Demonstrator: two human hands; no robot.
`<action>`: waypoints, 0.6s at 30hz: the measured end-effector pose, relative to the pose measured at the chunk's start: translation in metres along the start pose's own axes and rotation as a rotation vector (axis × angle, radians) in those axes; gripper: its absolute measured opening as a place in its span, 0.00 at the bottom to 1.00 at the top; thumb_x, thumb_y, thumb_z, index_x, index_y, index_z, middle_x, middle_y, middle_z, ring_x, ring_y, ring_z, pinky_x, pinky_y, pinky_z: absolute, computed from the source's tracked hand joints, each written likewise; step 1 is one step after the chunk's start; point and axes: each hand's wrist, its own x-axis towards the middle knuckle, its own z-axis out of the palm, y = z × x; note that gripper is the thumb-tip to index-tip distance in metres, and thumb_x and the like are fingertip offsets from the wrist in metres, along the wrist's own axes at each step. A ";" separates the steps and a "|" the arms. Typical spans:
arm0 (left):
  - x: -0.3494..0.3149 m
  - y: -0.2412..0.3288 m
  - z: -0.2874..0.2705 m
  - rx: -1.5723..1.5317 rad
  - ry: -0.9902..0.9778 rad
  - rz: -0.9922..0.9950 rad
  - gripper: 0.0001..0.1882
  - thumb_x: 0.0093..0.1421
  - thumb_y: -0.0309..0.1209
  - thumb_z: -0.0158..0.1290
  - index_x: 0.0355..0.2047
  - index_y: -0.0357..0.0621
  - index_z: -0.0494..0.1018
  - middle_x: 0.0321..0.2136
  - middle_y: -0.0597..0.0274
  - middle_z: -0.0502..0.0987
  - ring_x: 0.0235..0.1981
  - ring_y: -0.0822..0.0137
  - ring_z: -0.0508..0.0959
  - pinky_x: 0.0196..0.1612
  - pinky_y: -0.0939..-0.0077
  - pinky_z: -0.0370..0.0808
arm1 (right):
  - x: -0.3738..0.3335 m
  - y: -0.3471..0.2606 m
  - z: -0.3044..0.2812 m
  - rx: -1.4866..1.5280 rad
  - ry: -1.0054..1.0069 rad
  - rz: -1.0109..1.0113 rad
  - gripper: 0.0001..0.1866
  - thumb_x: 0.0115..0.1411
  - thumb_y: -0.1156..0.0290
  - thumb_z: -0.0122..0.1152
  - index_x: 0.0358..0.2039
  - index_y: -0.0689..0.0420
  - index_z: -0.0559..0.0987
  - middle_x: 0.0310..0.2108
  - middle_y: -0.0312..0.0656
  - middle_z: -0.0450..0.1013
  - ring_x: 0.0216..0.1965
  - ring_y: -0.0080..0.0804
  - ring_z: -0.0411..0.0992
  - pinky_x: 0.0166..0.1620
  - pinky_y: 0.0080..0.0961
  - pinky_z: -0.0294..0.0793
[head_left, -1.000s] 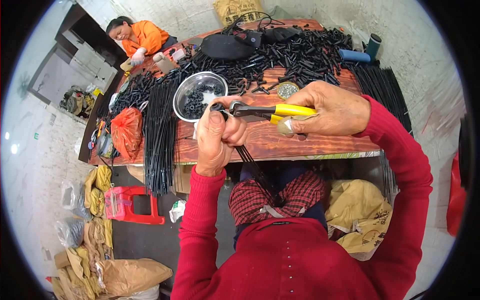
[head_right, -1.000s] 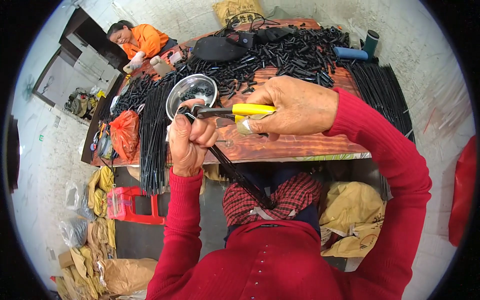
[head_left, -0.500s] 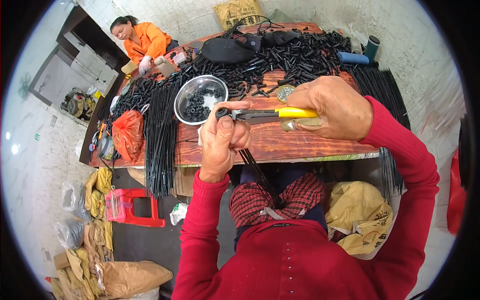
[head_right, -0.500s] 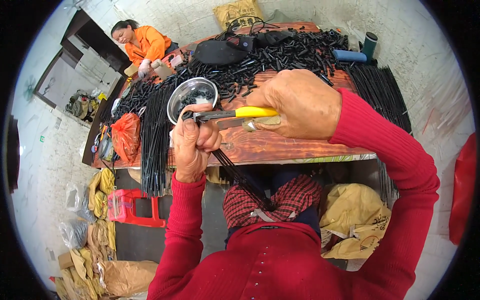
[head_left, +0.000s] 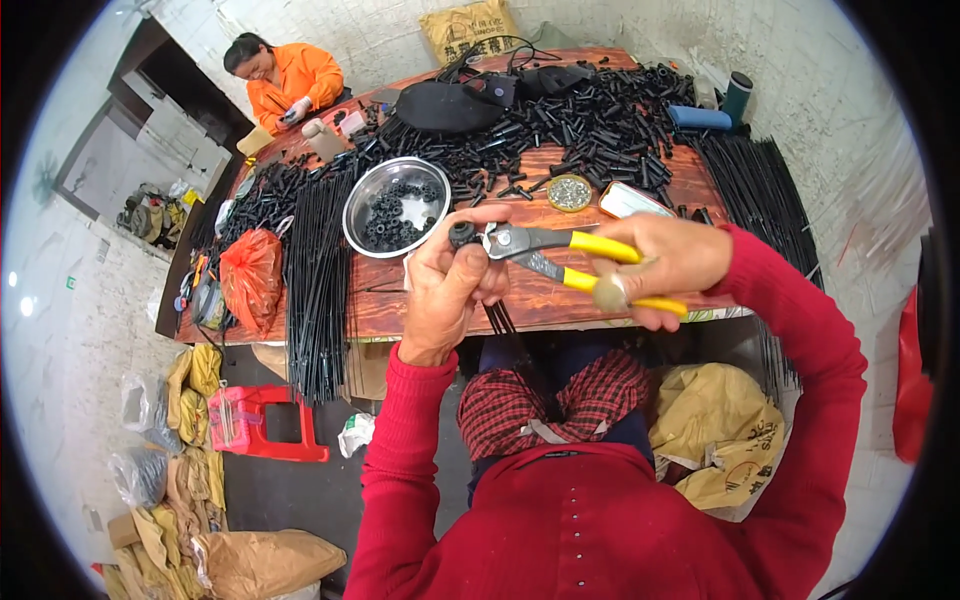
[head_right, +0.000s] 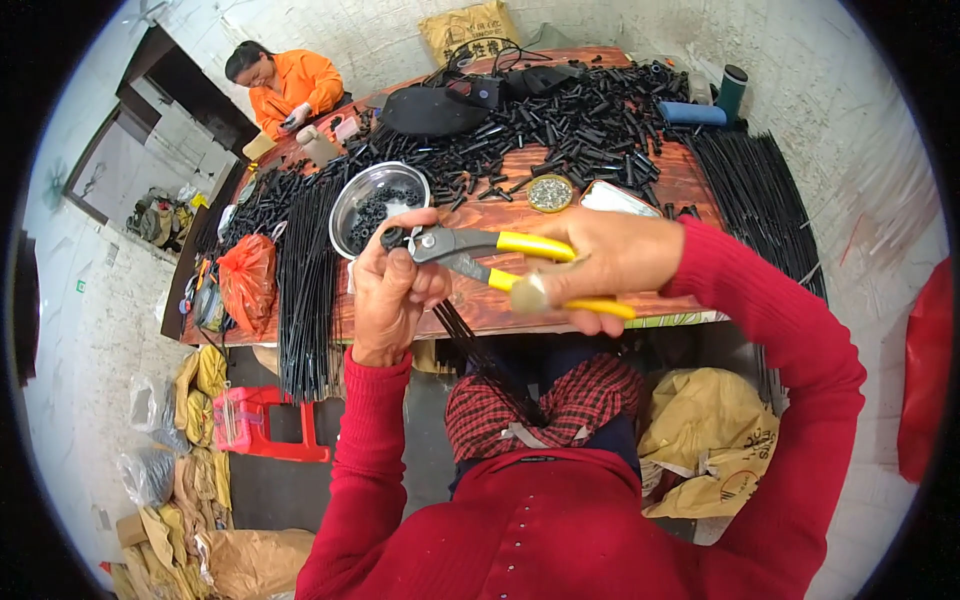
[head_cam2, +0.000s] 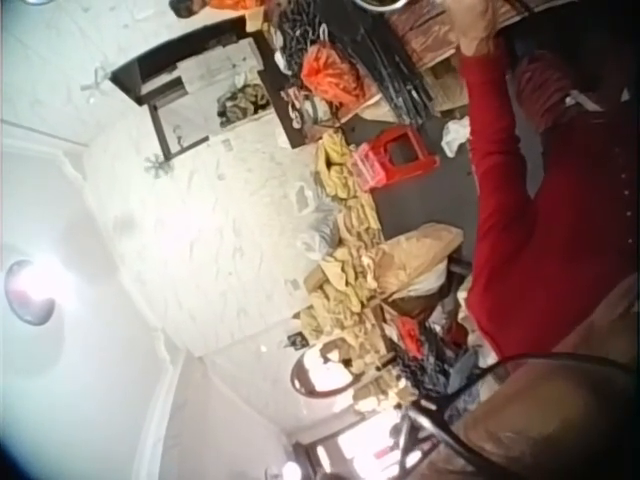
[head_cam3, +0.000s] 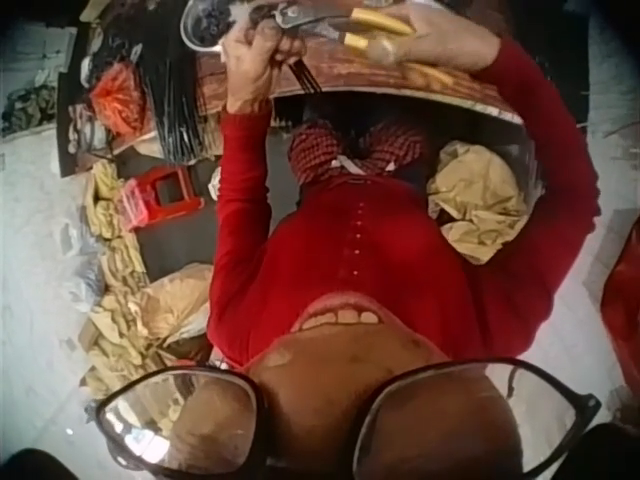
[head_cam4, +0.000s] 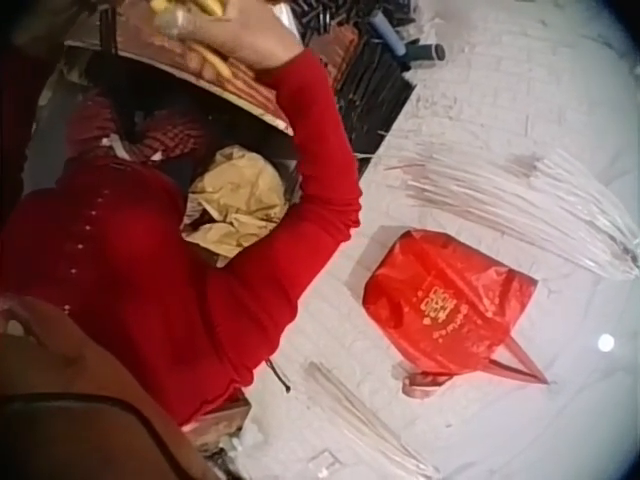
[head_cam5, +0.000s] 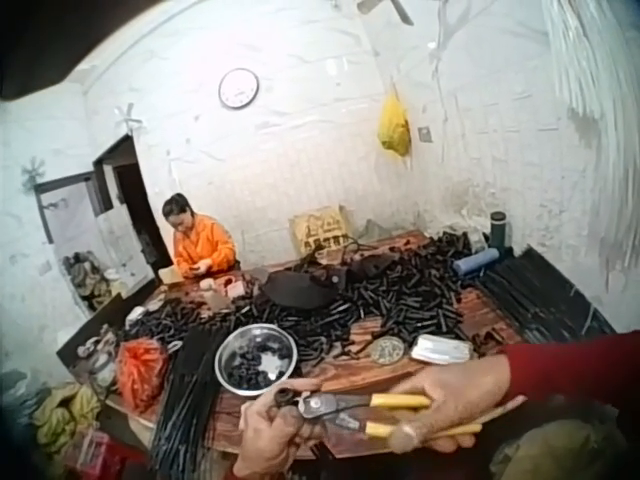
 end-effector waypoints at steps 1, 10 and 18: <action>-0.001 -0.001 -0.003 0.000 0.001 -0.004 0.31 0.62 0.44 0.56 0.54 0.30 0.65 0.17 0.72 0.61 0.16 0.79 0.58 0.20 0.82 0.58 | -0.005 -0.013 0.003 -0.225 0.102 -0.088 0.20 0.59 0.60 0.64 0.40 0.62 0.69 0.18 0.40 0.71 0.15 0.25 0.71 0.15 0.21 0.66; -0.001 0.005 -0.001 -0.089 0.048 -0.031 0.30 0.63 0.42 0.56 0.56 0.28 0.64 0.17 0.72 0.61 0.18 0.79 0.58 0.21 0.82 0.58 | -0.018 -0.025 0.000 0.019 -0.005 0.109 0.27 0.66 0.49 0.51 0.53 0.60 0.71 0.21 0.37 0.71 0.15 0.19 0.67 0.16 0.18 0.65; 0.006 -0.006 -0.002 -0.061 0.033 -0.013 0.30 0.64 0.42 0.54 0.57 0.31 0.63 0.17 0.72 0.59 0.17 0.79 0.57 0.20 0.83 0.56 | -0.009 -0.011 0.005 -0.641 0.405 -0.298 0.25 0.57 0.56 0.64 0.48 0.60 0.73 0.27 0.43 0.75 0.20 0.28 0.74 0.23 0.22 0.73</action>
